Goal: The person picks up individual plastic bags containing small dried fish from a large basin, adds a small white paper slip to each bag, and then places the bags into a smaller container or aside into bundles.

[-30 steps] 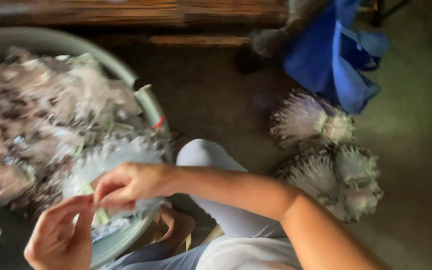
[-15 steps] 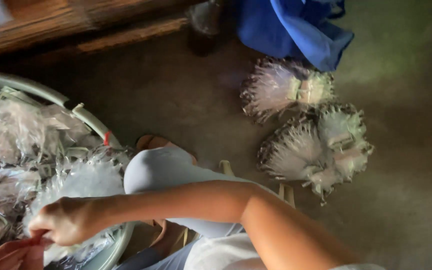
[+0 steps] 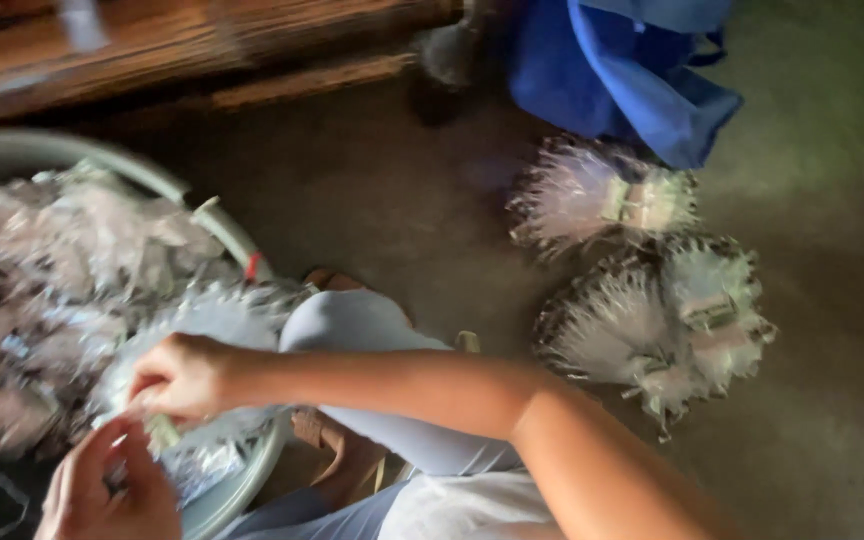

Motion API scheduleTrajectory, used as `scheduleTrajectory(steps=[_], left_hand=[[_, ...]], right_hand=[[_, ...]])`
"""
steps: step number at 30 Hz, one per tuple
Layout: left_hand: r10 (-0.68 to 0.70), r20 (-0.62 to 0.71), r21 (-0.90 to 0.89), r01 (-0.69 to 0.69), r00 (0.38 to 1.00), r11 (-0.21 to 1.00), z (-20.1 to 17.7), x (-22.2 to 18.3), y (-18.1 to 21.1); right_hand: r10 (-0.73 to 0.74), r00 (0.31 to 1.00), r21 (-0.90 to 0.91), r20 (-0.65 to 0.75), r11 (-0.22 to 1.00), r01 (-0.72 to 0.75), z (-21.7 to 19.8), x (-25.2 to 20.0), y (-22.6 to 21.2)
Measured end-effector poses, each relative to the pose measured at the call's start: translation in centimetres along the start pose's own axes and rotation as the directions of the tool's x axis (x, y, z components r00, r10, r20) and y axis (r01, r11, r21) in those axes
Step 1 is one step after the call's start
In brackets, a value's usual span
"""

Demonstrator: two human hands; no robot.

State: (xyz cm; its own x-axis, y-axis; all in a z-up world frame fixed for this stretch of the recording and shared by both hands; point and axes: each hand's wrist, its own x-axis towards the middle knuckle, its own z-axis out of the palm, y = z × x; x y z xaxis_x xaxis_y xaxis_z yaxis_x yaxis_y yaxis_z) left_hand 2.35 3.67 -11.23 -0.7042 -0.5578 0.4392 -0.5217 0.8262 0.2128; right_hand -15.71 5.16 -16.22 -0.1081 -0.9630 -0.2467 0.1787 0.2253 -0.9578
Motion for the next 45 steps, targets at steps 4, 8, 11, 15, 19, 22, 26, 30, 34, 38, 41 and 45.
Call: scheduleTrajectory(steps=[4, 8, 11, 15, 19, 22, 26, 30, 34, 38, 41, 45], left_hand=[[-0.05, -0.006, 0.112, 0.05, 0.999, 0.992, 0.4, 1.7, 1.9], [-0.144, 0.078, -0.192, 0.156, 0.987, 0.969, 1.2, 2.9, 3.4], [-0.098, 0.02, -0.214, 0.101, 0.995, 0.972, 2.0, 3.3, 4.7], [-0.177, -0.047, -0.456, 0.136, 0.983, 0.879, 2.5, 4.2, 5.1], [-0.189, -0.062, -0.475, 0.138, 0.98, 0.869, 2.8, 4.2, 5.1], [-0.142, -0.127, -0.309, 0.097, 0.982, 0.946, 3.3, 3.8, 5.1], [-0.181, -0.052, -0.208, 0.167, 0.982, 0.964, 3.8, 3.4, 5.0], [-0.263, 0.135, -0.513, 0.294, 0.955, 0.807, 4.2, 2.8, 4.3], [-0.28, 0.274, -0.627, 0.392, 0.92, 0.674, 2.5, 4.1, 4.5], [-0.329, 0.375, -0.773, 0.489, 0.866, 0.404, 2.0, 4.7, 4.2], [-0.257, 0.259, -0.83, 0.351, 0.931, 0.434, -1.0, 7.5, 5.2], [0.042, 0.161, -0.716, 0.087, 0.986, 0.693, -8.3, 13.4, 11.9]], right_hand=[[-0.145, 0.981, -0.257, 0.132, 0.95, 0.175, -0.4, 1.1, 4.1], [-0.093, 0.98, -0.093, 0.176, 0.989, 0.11, -4.4, -1.8, 3.2], [-0.085, 0.949, -0.066, 0.303, 0.992, 0.11, -7.0, -3.2, 1.5], [0.109, 0.934, 0.186, 0.339, 0.966, -0.18, -8.5, -4.1, -1.1], [0.088, 0.966, 0.278, 0.244, 0.948, -0.157, -8.3, -3.4, 0.4], [0.047, 0.99, 0.227, 0.132, 0.971, -0.076, -8.1, -3.0, 1.5], [-0.112, 0.994, -0.026, 0.012, 0.993, 0.112, -8.1, -2.9, 0.7], [-0.485, 0.874, -0.509, -0.04, 0.762, 0.4, -8.6, -3.4, -2.0], [-0.54, 0.841, -0.552, -0.048, 0.716, 0.428, -8.8, -3.0, -2.2], [-0.565, 0.825, -0.529, -0.008, 0.703, 0.476, -8.7, -3.3, -4.2], [-0.52, 0.849, -0.462, 0.089, 0.734, 0.498, -7.7, -5.7, -9.4], [-0.594, 0.804, -0.516, 0.02, 0.683, 0.517, -9.8, -10.5, -14.9]])
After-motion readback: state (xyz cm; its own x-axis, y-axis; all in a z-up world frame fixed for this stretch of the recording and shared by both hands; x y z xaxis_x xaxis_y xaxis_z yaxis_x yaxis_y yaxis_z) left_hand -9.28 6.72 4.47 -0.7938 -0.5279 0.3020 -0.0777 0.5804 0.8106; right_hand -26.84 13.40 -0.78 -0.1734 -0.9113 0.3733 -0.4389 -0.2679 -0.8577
